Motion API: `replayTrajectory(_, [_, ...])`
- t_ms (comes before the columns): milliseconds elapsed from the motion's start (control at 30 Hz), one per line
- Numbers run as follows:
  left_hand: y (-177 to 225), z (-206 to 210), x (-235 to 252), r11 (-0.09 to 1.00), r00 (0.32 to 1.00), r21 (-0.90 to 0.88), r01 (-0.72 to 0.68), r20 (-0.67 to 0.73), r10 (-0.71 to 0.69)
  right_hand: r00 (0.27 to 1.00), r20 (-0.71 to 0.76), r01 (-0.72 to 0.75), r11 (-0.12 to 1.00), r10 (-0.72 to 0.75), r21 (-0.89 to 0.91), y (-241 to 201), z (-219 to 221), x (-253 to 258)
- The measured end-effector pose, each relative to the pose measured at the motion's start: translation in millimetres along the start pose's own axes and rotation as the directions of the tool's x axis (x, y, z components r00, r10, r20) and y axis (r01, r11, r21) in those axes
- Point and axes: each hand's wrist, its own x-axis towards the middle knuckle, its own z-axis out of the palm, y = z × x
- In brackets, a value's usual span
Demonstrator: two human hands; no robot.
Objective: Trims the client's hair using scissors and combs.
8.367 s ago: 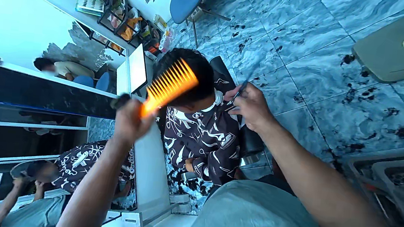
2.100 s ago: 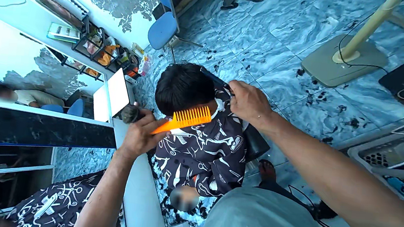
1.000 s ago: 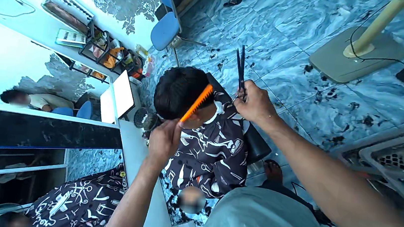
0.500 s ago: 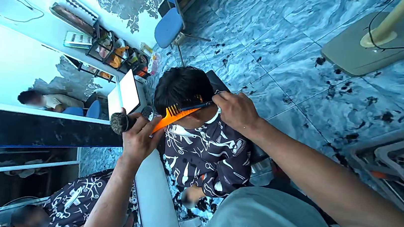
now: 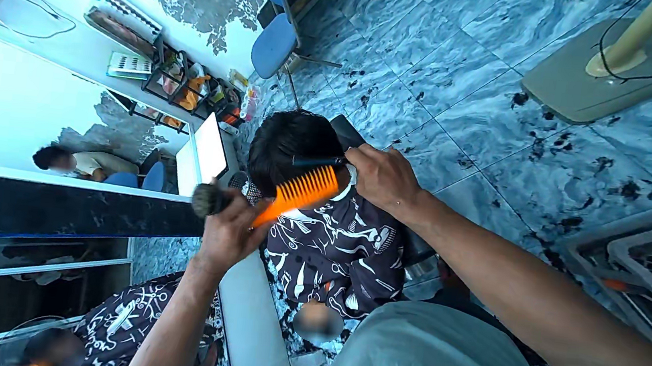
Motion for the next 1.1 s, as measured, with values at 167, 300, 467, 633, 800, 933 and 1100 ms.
replayTrajectory(167, [-9,-9,0,0.997,0.997,-0.070,0.045,0.067,-0.040,0.996,0.028,-0.090,0.996,0.089,0.025,19,-5,-5])
replayTrajectory(300, [-16,-20,18,0.998,0.997,0.010,0.054,-0.051,-0.054,0.995,0.011,0.102,0.994,-0.102,-0.034,8,5,-4])
replayTrajectory(467, [0,-15,4,0.983,0.957,0.026,-0.179,0.236,0.168,0.999,0.024,0.026,0.997,-0.028,0.079,6,3,-1])
replayTrajectory(633, [30,0,-15,0.941,0.965,-0.227,0.252,-0.006,-0.260,0.952,0.115,-0.306,0.867,0.284,0.393,43,-12,-13])
replayTrajectory(800, [61,41,13,0.859,0.883,-0.209,0.468,0.074,-0.463,0.887,0.107,-0.441,0.759,0.448,0.479,70,-31,-35])
replayTrajectory(933, [62,39,1,0.974,0.978,-0.094,0.208,0.010,-0.208,0.877,0.135,-0.476,0.796,0.461,0.375,77,-56,-81])
replayTrajectory(1100, [30,5,25,0.870,0.890,-0.254,0.423,-0.066,-0.452,0.805,0.323,-0.579,0.777,0.497,0.247,52,-63,-151])
